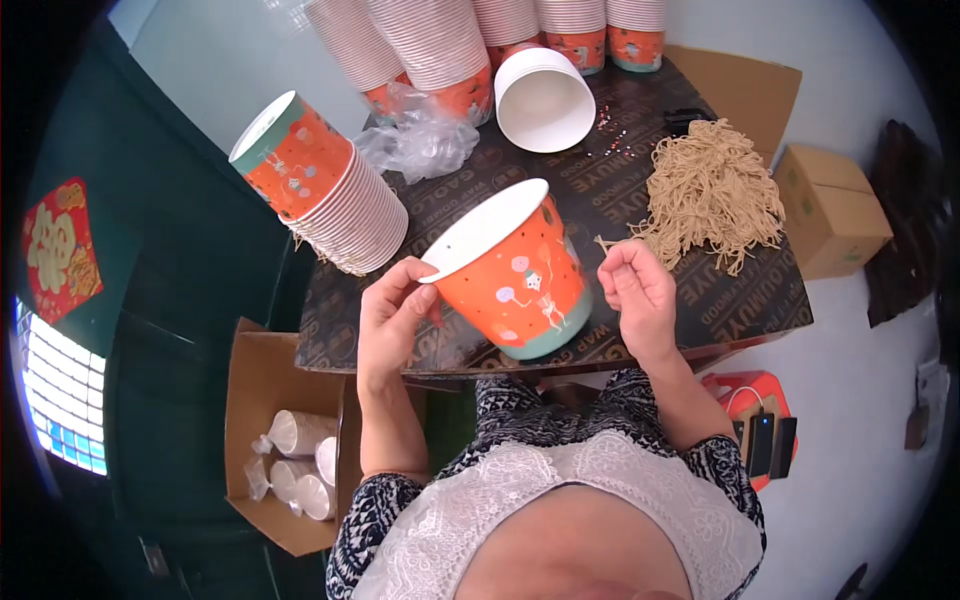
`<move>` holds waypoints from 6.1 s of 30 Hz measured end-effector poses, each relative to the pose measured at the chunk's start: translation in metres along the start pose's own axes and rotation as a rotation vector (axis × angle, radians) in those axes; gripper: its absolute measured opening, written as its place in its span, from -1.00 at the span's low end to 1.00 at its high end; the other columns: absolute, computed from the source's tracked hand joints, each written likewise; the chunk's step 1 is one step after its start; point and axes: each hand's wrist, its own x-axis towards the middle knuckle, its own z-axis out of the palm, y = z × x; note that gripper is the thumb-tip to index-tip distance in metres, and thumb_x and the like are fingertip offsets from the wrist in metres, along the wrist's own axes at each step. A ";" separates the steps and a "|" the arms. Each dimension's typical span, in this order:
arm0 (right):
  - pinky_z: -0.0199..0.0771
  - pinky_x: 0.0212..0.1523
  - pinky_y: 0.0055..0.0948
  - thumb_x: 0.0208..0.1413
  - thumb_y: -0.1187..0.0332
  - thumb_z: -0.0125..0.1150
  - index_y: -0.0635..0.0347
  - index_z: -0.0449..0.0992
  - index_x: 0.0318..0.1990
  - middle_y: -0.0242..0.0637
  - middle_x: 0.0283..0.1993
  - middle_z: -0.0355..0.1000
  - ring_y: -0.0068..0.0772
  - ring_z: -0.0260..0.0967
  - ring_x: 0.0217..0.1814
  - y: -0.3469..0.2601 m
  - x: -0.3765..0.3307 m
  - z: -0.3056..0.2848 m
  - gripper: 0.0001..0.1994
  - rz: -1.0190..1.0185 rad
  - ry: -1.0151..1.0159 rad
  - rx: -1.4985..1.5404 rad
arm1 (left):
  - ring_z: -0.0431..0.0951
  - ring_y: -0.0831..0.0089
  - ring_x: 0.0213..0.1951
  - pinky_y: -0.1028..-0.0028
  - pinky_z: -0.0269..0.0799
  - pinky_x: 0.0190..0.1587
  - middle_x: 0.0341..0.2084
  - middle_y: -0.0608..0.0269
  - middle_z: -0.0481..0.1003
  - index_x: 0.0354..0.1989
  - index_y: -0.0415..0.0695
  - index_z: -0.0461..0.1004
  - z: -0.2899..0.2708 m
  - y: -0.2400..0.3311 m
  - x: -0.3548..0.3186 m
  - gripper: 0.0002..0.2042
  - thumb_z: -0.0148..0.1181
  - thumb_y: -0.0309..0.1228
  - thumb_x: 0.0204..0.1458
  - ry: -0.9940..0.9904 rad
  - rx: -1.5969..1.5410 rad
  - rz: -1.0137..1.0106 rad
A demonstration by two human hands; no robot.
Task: Manually attaching thin rope handles to paper buckets at a workstation.
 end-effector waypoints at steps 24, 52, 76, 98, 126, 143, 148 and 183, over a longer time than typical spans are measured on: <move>0.43 -0.13 -0.40 0.11 0.63 0.06 0.33 0.46 -0.10 -0.15 -0.16 0.38 -0.23 0.40 -0.12 -0.040 0.049 0.028 -0.80 -0.406 -0.249 -0.639 | 0.42 0.11 0.02 0.24 0.30 0.11 0.00 0.05 0.49 -0.10 -0.19 0.49 0.011 0.011 0.024 -0.70 0.13 -0.63 -0.06 0.088 0.816 0.446; 0.33 -0.05 -0.16 -0.08 0.66 0.20 0.29 0.37 -0.12 -0.08 -0.14 0.28 0.02 0.26 -0.08 -0.022 0.033 0.040 -0.68 -0.569 -0.203 -0.802 | 0.54 0.13 -0.46 0.31 0.43 -0.29 -0.53 0.05 0.56 -0.27 -0.22 0.57 0.073 0.018 0.016 -0.89 0.19 -0.56 0.03 0.053 0.719 0.296; 0.26 -0.30 -0.35 0.02 0.54 0.29 0.16 0.39 -0.17 -0.25 -0.19 0.37 -0.26 0.24 -0.30 0.038 -0.008 0.012 -0.76 -0.983 -0.148 -0.727 | 0.58 0.07 -0.37 0.28 0.47 -0.30 -0.47 0.03 0.55 -0.34 -0.25 0.55 0.076 0.031 0.014 -0.93 0.22 -0.57 0.00 -0.431 0.792 0.139; 0.45 -0.26 -0.44 -0.04 0.53 0.26 0.29 0.44 -0.18 -0.22 -0.14 0.38 -0.33 0.33 -0.26 0.022 0.006 0.026 -0.77 -1.003 -0.316 -0.725 | 0.56 0.24 -0.47 0.36 0.44 -0.37 -0.57 0.05 0.53 -0.39 -0.27 0.54 0.054 0.032 0.034 -0.92 0.22 -0.51 0.01 -0.580 0.647 -0.196; 0.40 -0.35 -0.47 0.14 0.63 0.06 0.32 0.50 -0.23 -0.15 -0.28 0.45 -0.32 0.44 -0.37 0.018 -0.001 -0.011 -0.89 -0.410 0.112 -0.476 | 0.38 0.68 -0.56 0.61 0.27 -0.54 -0.61 0.39 0.44 -0.42 -0.24 0.48 0.075 0.055 0.146 -0.85 0.13 -0.41 0.10 -0.347 0.515 -0.102; 0.41 -0.37 -0.54 0.19 0.62 0.04 0.37 0.51 -0.23 -0.21 -0.35 0.45 -0.46 0.48 -0.35 0.027 -0.015 -0.024 -0.90 -0.216 0.088 -0.412 | 0.50 0.41 -0.61 0.42 0.38 -0.63 -0.53 0.13 0.54 -0.18 -0.35 0.54 0.145 -0.062 0.319 -0.77 0.00 -0.53 0.07 -0.324 0.808 -0.258; 0.22 -0.44 -0.69 0.34 0.44 -0.02 0.27 0.46 -0.03 -0.38 -0.31 0.44 -0.73 0.18 -0.46 0.040 -0.011 -0.027 -0.83 -0.113 0.116 -0.147 | 0.49 0.55 -0.55 0.54 0.41 -0.55 -0.41 0.23 0.52 -0.04 -0.34 0.48 0.133 -0.021 0.274 -0.74 0.03 -0.48 0.15 -0.374 0.668 -0.230; 0.02 -0.62 -0.70 0.16 0.58 0.20 0.30 0.44 -0.32 -0.55 -0.61 0.29 -0.86 0.10 -0.62 -0.027 -0.045 0.042 -0.94 -0.177 -0.114 -0.337 | 0.43 0.31 -0.56 0.41 0.35 -0.44 -0.59 0.09 0.43 -0.41 -0.29 0.40 0.083 0.023 -0.032 -0.78 0.04 -0.43 0.26 -0.129 0.438 0.075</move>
